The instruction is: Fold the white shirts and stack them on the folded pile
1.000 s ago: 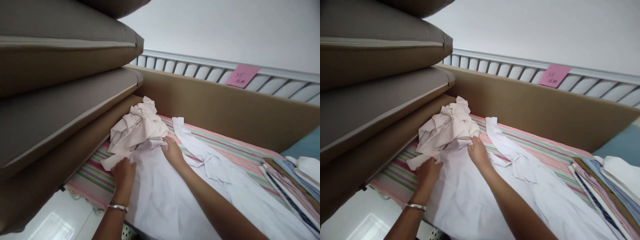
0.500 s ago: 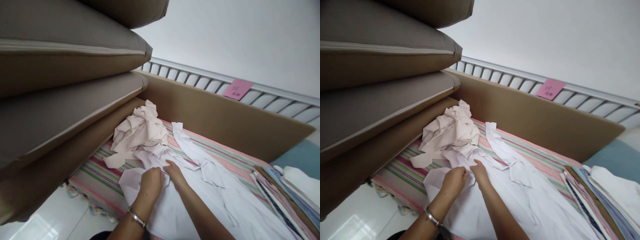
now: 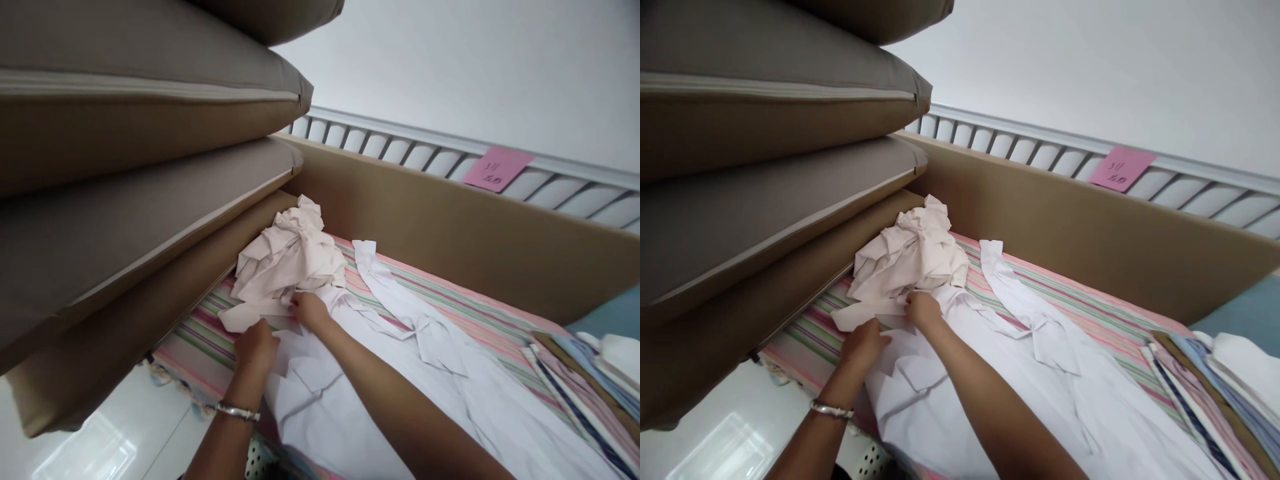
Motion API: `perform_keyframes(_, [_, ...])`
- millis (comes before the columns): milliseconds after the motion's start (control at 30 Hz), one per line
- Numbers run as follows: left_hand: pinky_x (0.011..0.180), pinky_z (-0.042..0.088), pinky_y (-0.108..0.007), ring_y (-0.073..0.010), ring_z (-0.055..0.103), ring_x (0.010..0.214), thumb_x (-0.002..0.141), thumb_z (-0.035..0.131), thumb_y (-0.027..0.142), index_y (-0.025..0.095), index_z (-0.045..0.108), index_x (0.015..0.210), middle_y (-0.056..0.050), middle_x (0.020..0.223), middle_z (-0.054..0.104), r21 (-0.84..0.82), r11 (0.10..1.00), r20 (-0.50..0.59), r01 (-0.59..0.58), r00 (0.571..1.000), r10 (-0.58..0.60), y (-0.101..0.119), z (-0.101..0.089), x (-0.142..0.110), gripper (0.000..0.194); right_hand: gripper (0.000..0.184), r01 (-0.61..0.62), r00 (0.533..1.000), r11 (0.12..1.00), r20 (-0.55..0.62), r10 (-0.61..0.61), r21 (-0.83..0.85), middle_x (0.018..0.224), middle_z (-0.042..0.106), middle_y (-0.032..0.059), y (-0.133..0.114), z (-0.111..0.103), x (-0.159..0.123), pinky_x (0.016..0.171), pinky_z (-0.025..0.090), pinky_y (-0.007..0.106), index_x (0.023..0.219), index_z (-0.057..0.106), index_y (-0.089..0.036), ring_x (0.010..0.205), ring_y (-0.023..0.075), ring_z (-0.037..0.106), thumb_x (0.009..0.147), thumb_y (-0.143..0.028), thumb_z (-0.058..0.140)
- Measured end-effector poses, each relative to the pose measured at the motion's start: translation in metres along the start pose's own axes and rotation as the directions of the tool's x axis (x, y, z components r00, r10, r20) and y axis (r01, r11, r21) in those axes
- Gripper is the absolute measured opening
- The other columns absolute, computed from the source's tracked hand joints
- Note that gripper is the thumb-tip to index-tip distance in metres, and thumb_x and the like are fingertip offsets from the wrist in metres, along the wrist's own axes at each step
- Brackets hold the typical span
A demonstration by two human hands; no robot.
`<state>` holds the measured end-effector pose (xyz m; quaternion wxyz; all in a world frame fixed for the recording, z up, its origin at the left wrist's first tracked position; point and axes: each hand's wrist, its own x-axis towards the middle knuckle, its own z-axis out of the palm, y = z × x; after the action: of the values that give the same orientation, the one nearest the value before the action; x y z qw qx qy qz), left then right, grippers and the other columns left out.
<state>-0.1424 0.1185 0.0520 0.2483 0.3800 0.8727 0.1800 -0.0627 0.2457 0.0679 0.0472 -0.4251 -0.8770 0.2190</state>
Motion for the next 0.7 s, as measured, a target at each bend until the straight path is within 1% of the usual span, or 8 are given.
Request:
perform_keyframes(100, [0.068, 0.041, -0.028, -0.0204, 0.061, 0.082, 0.068, 0.059, 0.015, 0.017, 0.061, 0.081, -0.007, 0.085, 0.067, -0.208, 0.972, -0.025, -0.112, 0.994, 0.109, -0.002, 0.0, 0.006, 0.013, 0.007, 0.001, 0.997, 0.994, 0.071, -0.009, 0.11, 0.066, 0.063, 0.0011, 0.015, -0.008, 0.006, 0.057, 0.043, 0.024, 0.074, 0.061, -0.018, 0.064, 0.0148, 0.059, 0.074, -0.025, 0.059])
perform_keyframes(167, [0.066, 0.041, -0.023, -0.0155, 0.06, 0.078, 0.066, 0.06, 0.009, 0.017, 0.062, 0.081, -0.003, 0.081, 0.067, -0.38, 0.903, -0.003, -0.2, 0.977, 0.215, -0.002, -0.001, 0.008, 0.018, 0.01, -0.05, 0.985, 0.943, 0.175, -0.009, 0.329, 0.059, 0.06, -0.0012, 0.024, -0.011, 0.004, 0.052, 0.044, 0.022, 0.078, 0.06, -0.017, 0.056, 0.0118, 0.058, 0.076, -0.027, 0.058])
perform_keyframes(267, [0.071, 0.042, -0.02, -0.0127, 0.06, 0.082, 0.065, 0.056, 0.002, 0.016, 0.064, 0.087, -0.002, 0.086, 0.067, -0.581, 0.762, -0.01, -0.288, 0.938, 0.347, -0.002, -0.004, 0.01, 0.028, 0.014, -0.224, 0.938, 0.668, 0.343, -0.049, 0.71, 0.067, 0.063, -0.0003, 0.033, -0.008, 0.001, 0.055, 0.048, 0.022, 0.083, 0.059, -0.017, 0.062, 0.0117, 0.062, 0.071, -0.023, 0.062])
perform_keyframes(333, [0.072, 0.042, -0.02, -0.0119, 0.059, 0.082, 0.065, 0.053, 0.0, 0.017, 0.065, 0.094, -0.002, 0.088, 0.066, -0.599, 0.741, -0.051, -0.303, 0.938, 0.343, -0.003, -0.005, 0.012, 0.036, 0.02, -0.259, 0.938, 0.552, 0.344, -0.053, 0.792, 0.081, 0.065, 0.0018, 0.034, -0.004, 0.001, 0.058, 0.049, 0.022, 0.087, 0.06, -0.018, 0.069, 0.0127, 0.064, 0.068, -0.02, 0.063])
perform_keyframes(400, [0.068, 0.041, -0.019, -0.0106, 0.059, 0.075, 0.067, 0.054, 0.002, 0.019, 0.063, 0.103, -0.001, 0.085, 0.065, -0.526, 0.806, -0.079, -0.271, 0.959, 0.27, -0.005, -0.005, 0.015, 0.04, 0.019, -0.195, 0.968, 0.603, 0.252, -0.01, 0.774, 0.088, 0.066, 0.0024, 0.033, -0.002, 0.0, 0.055, 0.048, 0.022, 0.089, 0.062, -0.019, 0.069, 0.0128, 0.064, 0.07, -0.019, 0.06])
perform_keyframes(500, [0.065, 0.041, -0.02, -0.0111, 0.058, 0.071, 0.069, 0.059, 0.01, 0.018, 0.063, 0.102, -0.002, 0.08, 0.065, -0.408, 0.891, -0.101, -0.197, 0.98, 0.17, -0.008, -0.001, 0.021, 0.034, 0.016, -0.025, 1.0, 0.815, 0.005, 0.026, 0.579, 0.081, 0.067, 0.0021, 0.036, -0.01, -0.004, 0.056, 0.047, 0.023, 0.087, 0.064, -0.019, 0.065, 0.0131, 0.062, 0.074, -0.019, 0.054])
perform_keyframes(600, [0.065, 0.039, -0.025, -0.0154, 0.057, 0.069, 0.067, 0.062, 0.014, 0.014, 0.066, 0.079, -0.005, 0.072, 0.064, -0.318, 0.934, -0.121, -0.164, 0.984, 0.132, -0.01, 0.004, 0.025, 0.012, 0.022, 0.087, 0.976, 0.962, -0.217, -0.031, 0.257, 0.088, 0.068, 0.0037, 0.048, -0.029, -0.011, 0.07, 0.048, 0.028, 0.09, 0.067, -0.02, 0.075, 0.0155, 0.063, 0.077, -0.016, 0.05])
perform_keyframes(700, [0.067, 0.038, -0.028, -0.0174, 0.056, 0.071, 0.068, 0.061, 0.015, 0.015, 0.063, 0.066, -0.006, 0.07, 0.063, -0.25, 0.948, -0.149, -0.197, 0.975, 0.163, -0.007, 0.006, 0.027, 0.003, 0.037, 0.131, 0.953, 0.99, -0.268, -0.139, -0.05, 0.101, 0.066, 0.0059, 0.064, -0.046, -0.018, 0.08, 0.046, 0.03, 0.099, 0.067, -0.021, 0.091, 0.0178, 0.061, 0.075, -0.006, 0.043])
